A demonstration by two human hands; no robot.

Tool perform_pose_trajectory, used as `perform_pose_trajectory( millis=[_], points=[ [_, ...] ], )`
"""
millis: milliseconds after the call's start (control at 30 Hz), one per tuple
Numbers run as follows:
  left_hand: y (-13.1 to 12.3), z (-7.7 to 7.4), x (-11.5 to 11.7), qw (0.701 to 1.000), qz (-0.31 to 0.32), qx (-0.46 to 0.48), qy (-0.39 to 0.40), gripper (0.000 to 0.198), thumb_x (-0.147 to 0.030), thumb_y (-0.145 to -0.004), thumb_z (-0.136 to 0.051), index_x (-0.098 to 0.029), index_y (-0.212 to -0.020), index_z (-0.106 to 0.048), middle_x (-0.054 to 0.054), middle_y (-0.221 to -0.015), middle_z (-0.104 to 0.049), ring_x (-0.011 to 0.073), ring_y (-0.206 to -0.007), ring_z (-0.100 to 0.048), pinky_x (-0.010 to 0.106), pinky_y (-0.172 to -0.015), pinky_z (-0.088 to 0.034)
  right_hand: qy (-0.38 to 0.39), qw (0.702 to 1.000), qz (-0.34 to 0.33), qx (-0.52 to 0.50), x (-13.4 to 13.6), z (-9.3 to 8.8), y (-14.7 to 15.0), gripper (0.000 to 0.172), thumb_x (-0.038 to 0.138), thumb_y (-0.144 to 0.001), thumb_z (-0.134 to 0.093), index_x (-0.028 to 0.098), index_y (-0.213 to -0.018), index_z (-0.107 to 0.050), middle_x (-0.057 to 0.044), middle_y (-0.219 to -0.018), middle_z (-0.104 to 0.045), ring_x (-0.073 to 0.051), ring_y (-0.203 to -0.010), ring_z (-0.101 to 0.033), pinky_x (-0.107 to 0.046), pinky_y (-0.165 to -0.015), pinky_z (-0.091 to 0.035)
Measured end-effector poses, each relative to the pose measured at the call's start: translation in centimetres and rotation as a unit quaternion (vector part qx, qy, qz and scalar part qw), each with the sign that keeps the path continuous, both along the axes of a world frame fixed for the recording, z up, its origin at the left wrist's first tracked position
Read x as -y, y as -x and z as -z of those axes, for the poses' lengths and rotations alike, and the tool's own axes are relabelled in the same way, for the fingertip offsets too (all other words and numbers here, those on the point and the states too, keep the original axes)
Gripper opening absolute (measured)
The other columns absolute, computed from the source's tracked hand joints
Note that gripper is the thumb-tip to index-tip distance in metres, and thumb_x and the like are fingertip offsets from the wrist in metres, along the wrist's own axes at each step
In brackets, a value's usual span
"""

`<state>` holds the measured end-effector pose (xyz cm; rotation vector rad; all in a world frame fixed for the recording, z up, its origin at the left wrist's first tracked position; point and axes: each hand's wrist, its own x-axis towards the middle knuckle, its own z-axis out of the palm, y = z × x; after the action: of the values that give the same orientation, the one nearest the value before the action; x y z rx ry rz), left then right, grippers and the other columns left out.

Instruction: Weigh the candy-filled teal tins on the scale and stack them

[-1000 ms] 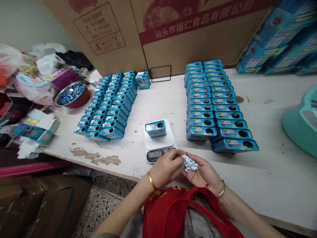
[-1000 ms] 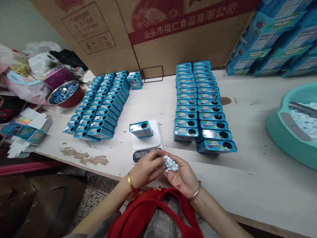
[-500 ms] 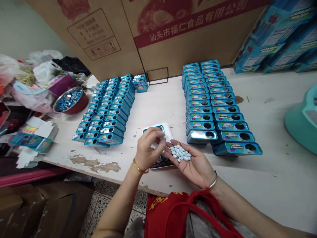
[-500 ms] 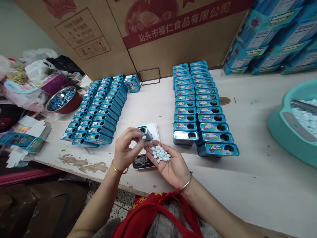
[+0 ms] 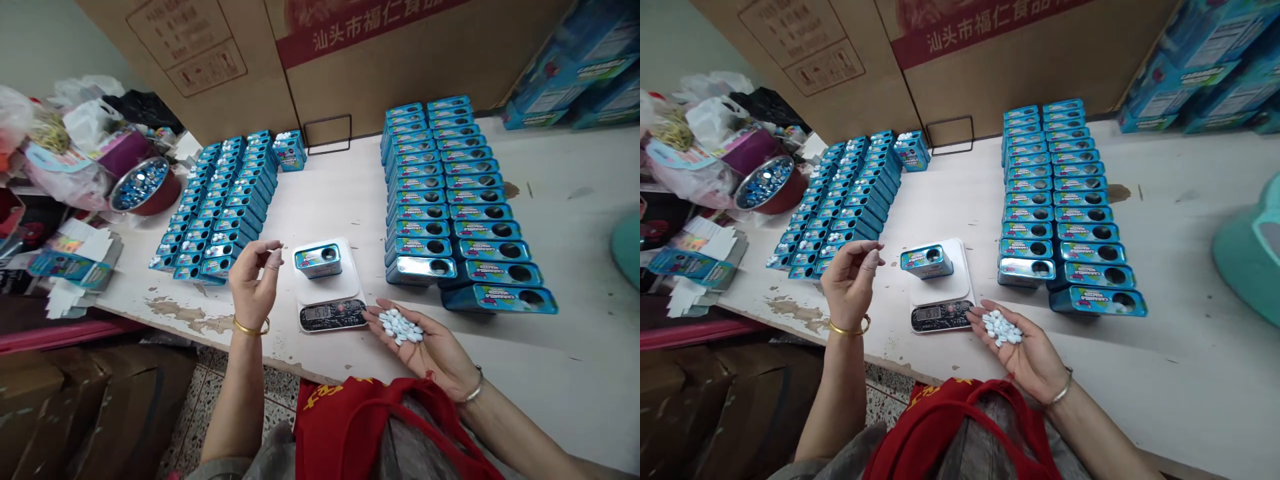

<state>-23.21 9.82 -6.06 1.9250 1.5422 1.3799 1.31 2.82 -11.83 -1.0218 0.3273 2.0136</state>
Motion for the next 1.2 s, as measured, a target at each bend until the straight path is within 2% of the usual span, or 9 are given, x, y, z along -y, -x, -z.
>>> perform_pose_trajectory(
  millis=[167,333,600,767,900,967,1033,1100,1200],
  points=[
    [1.5,0.9,0.2,0.998,-0.046,0.032,0.019,0.012,-0.028,-0.084,-0.058,-0.018,-0.091,-0.061,0.003,-0.085,-0.063,0.0093,-0.071,-0.059,0.023,-0.066,-0.052,0.043,0.998,-0.025,0.050,1.7,1.0,-1.5,0.034,0.008,-0.086,-0.044,0.005,-0.119,-0.053,-0.022,-0.108,-0.067,-0.027,-0.103,-0.063,-0.030,-0.081,-0.057],
    [1.5,1.3,0.0,0.999,-0.023,0.024,0.028,0.012,-0.028,-0.084,-0.059,-0.018,-0.090,-0.062,0.002,-0.084,-0.063,0.0096,-0.071,-0.059,0.024,-0.066,-0.051,0.059,0.997,-0.030,0.026,2.6,1.5,-1.5,0.034,0.009,-0.085,-0.047,0.005,-0.118,-0.054,-0.022,-0.106,-0.067,-0.027,-0.100,-0.064,-0.030,-0.080,-0.057],
    [1.0,1.7,-0.2,0.999,-0.006,0.007,0.040,0.014,-0.030,-0.085,-0.057,-0.018,-0.089,-0.062,0.003,-0.085,-0.063,0.0108,-0.073,-0.058,0.025,-0.067,-0.049,0.041,0.998,-0.034,0.015,3.0,1.6,-1.4,0.034,0.008,-0.084,-0.049,0.005,-0.117,-0.055,-0.021,-0.105,-0.068,-0.027,-0.101,-0.064,-0.032,-0.083,-0.056],
    [0.6,1.8,-0.6,0.997,0.005,-0.073,0.020,0.020,-0.034,-0.085,-0.056,-0.018,-0.096,-0.060,0.004,-0.090,-0.062,0.0133,-0.081,-0.058,0.027,-0.071,-0.046,0.031,0.999,-0.040,0.017,3.0,1.8,-1.4,0.033,0.008,-0.082,-0.051,0.005,-0.114,-0.057,-0.020,-0.105,-0.068,-0.026,-0.100,-0.065,-0.032,-0.083,-0.056],
    [-0.7,1.8,-1.2,0.968,0.087,-0.236,0.026,0.050,-0.042,-0.077,-0.065,-0.021,-0.120,-0.050,0.008,-0.109,-0.059,0.0210,-0.099,-0.053,0.035,-0.083,-0.040,0.011,0.999,-0.044,0.004,2.9,2.1,-1.1,0.030,0.011,-0.081,-0.054,0.005,-0.111,-0.059,-0.017,-0.102,-0.070,-0.025,-0.099,-0.065,-0.031,-0.084,-0.055],
    [-1.9,1.4,-1.2,0.946,0.133,-0.291,0.042,0.045,-0.040,-0.081,-0.061,-0.021,-0.121,-0.050,0.008,-0.104,-0.061,0.0211,-0.095,-0.054,0.035,-0.082,-0.036,-0.005,0.999,-0.045,-0.010,2.8,2.3,-1.0,0.029,0.013,-0.082,-0.055,0.004,-0.109,-0.060,-0.017,-0.101,-0.070,-0.024,-0.098,-0.066,-0.030,-0.085,-0.054],
    [-3.6,0.9,-0.8,0.941,0.163,-0.294,0.038,0.037,-0.038,-0.085,-0.056,-0.021,-0.118,-0.052,0.007,-0.100,-0.062,0.0201,-0.091,-0.054,0.035,-0.079,-0.034,-0.013,0.999,-0.044,-0.029,2.8,2.6,-0.9,0.028,0.014,-0.081,-0.055,0.004,-0.107,-0.061,-0.017,-0.100,-0.071,-0.024,-0.096,-0.067,-0.030,-0.085,-0.053],
    [-5.7,0.6,-0.3,0.940,0.208,-0.270,0.021,0.037,-0.037,-0.085,-0.055,-0.021,-0.119,-0.051,0.006,-0.100,-0.062,0.0198,-0.091,-0.055,0.035,-0.080,-0.033,-0.012,0.998,-0.037,-0.042,2.8,2.8,-0.9,0.025,0.014,-0.080,-0.057,0.004,-0.102,-0.063,-0.016,-0.097,-0.071,-0.024,-0.092,-0.068,-0.031,-0.084,-0.053],
    [-9.3,1.5,0.3,0.917,0.301,-0.263,-0.007,0.039,-0.037,-0.086,-0.054,-0.019,-0.120,-0.049,0.007,-0.103,-0.062,0.0201,-0.092,-0.055,0.036,-0.081,-0.032,-0.007,0.998,-0.019,-0.053,2.6,2.9,-0.9,0.017,0.011,-0.077,-0.058,0.004,-0.091,-0.066,-0.015,-0.090,-0.072,-0.022,-0.089,-0.069,-0.032,-0.086,-0.052]
  ],
)
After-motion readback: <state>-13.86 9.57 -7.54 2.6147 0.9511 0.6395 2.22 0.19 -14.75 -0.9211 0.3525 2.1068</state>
